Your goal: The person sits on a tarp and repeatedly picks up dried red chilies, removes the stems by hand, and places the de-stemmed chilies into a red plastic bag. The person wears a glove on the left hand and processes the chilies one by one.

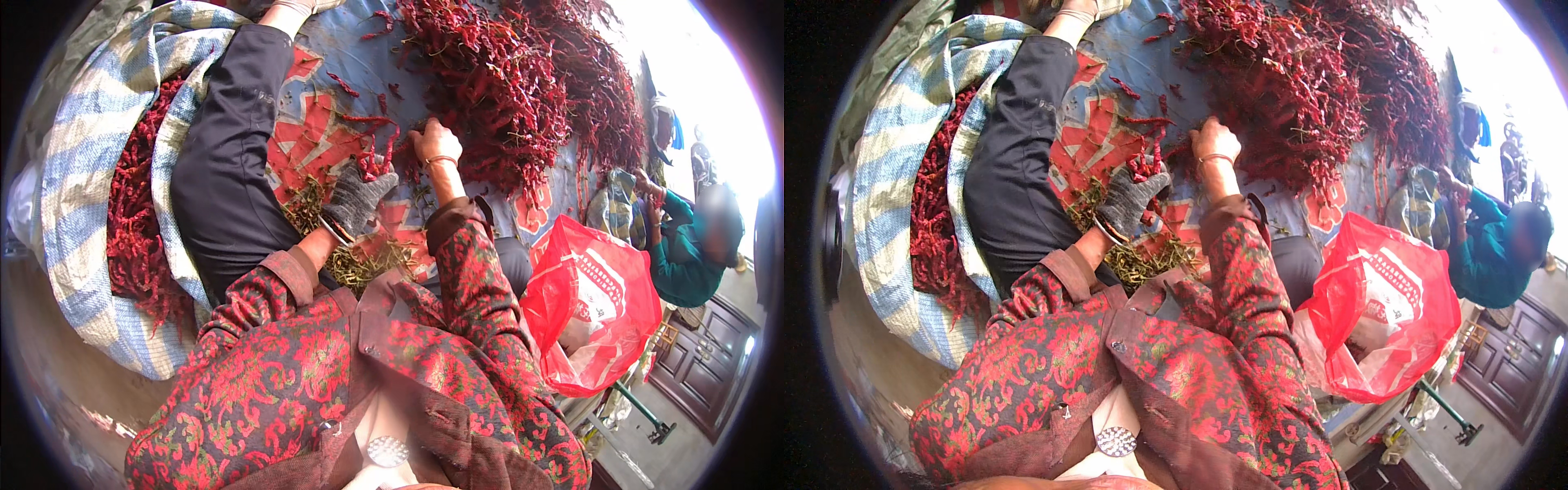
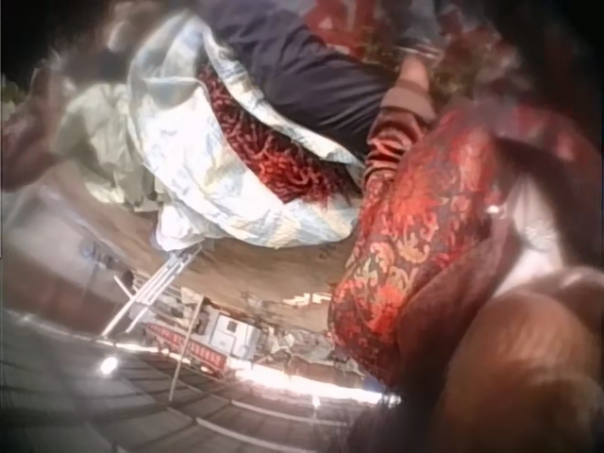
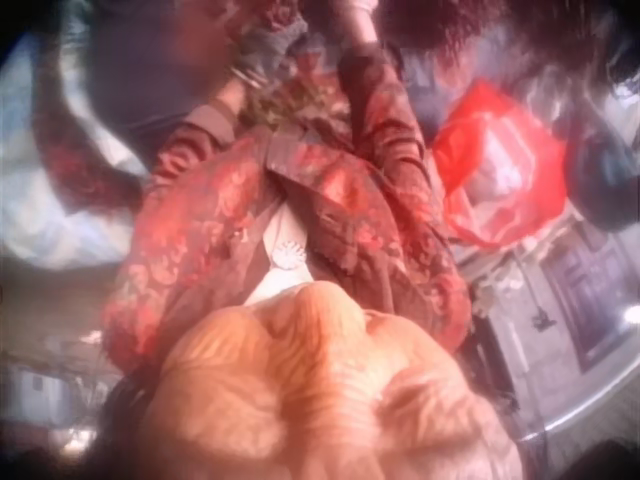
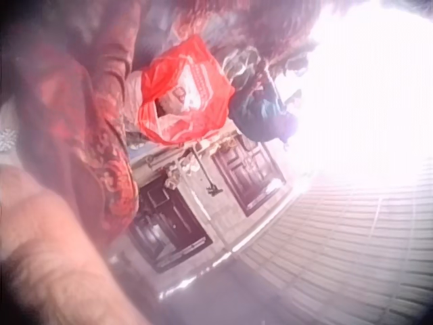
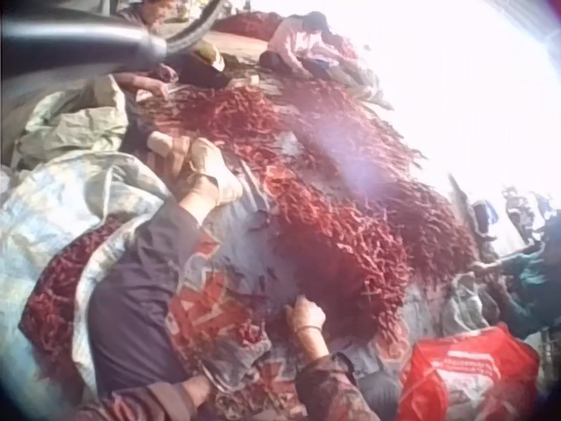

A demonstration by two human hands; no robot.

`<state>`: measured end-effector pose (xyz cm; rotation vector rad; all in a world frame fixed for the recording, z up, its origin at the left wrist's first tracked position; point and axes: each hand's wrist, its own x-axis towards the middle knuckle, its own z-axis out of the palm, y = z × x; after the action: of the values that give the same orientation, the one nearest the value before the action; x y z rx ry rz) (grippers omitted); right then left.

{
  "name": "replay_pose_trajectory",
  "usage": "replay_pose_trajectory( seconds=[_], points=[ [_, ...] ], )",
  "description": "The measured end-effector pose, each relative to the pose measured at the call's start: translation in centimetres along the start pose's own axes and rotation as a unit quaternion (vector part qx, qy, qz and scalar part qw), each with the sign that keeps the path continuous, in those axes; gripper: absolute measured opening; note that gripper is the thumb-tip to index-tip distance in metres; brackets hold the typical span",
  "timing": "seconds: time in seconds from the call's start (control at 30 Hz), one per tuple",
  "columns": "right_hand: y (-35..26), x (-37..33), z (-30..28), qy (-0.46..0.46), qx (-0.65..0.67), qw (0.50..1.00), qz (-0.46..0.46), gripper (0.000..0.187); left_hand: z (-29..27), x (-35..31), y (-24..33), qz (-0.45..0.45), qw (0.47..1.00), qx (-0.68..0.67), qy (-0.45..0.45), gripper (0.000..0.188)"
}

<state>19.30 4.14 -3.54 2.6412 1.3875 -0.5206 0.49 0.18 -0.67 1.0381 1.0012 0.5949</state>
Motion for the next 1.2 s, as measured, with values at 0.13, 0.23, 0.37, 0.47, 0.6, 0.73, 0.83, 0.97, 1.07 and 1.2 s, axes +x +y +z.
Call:
replay_pose_trajectory(
  seconds=[0.13, 0.23, 0.37, 0.47, 0.6, 0.73, 0.83, 0.97, 1.07, 1.2],
  points=[
    [0.2, 0.9, 0.2, -0.035, 0.018, 0.999, -0.01, 0.039, -0.2, 0.4, 0.3, -0.057, 0.994, -0.088, 0.039, 0.015],
    [3.2, 0.6, 0.3, -0.012, 0.156, 0.987, 0.023, 0.038, -0.3, 0.4, 0.3, -0.072, 0.993, -0.083, 0.053, 0.017],
    [6.3, -2.3, -2.6, -0.111, 0.422, 0.899, -0.022, 0.028, -0.3, 1.3, -1.6, -0.032, 0.995, -0.074, 0.055, 0.019],
    [5.3, -6.7, -3.7, -0.146, 0.599, 0.782, -0.092, 0.017, 0.5, 0.6, -0.2, -0.004, 0.998, -0.061, -0.015, 0.019],
    [3.4, -10.6, -3.2, -0.207, 0.626, 0.742, -0.119, 0.019, 0.7, 0.2, 0.0, -0.025, 0.994, 0.034, -0.104, 0.031],
    [3.4, -10.7, -1.4, -0.15, 0.561, 0.807, -0.109, 0.015, 1.5, 0.4, -1.3, 0.044, 0.996, 0.024, -0.073, 0.028],
    [2.6, -11.9, 0.2, 0.145, 0.25, 0.931, -0.225, 0.013, 0.7, 0.8, -2.1, 0.0, 0.98, 0.011, -0.2, 0.014],
    [1.4, -12.5, 3.0, 0.194, 0.179, 0.942, -0.209, 0.01, -0.8, 2.6, -9.7, -0.193, 0.973, -0.025, -0.123, 0.013],
    [2.0, -12.1, 4.5, -0.016, 0.543, 0.839, -0.034, 0.011, -1.2, 1.6, -7.3, -0.174, 0.976, -0.036, -0.129, 0.015],
    [2.3, -12.0, 1.6, -0.051, 0.486, 0.865, -0.119, 0.009, -0.9, 1.0, -6.0, -0.215, 0.967, -0.045, -0.133, 0.017]
  ],
)
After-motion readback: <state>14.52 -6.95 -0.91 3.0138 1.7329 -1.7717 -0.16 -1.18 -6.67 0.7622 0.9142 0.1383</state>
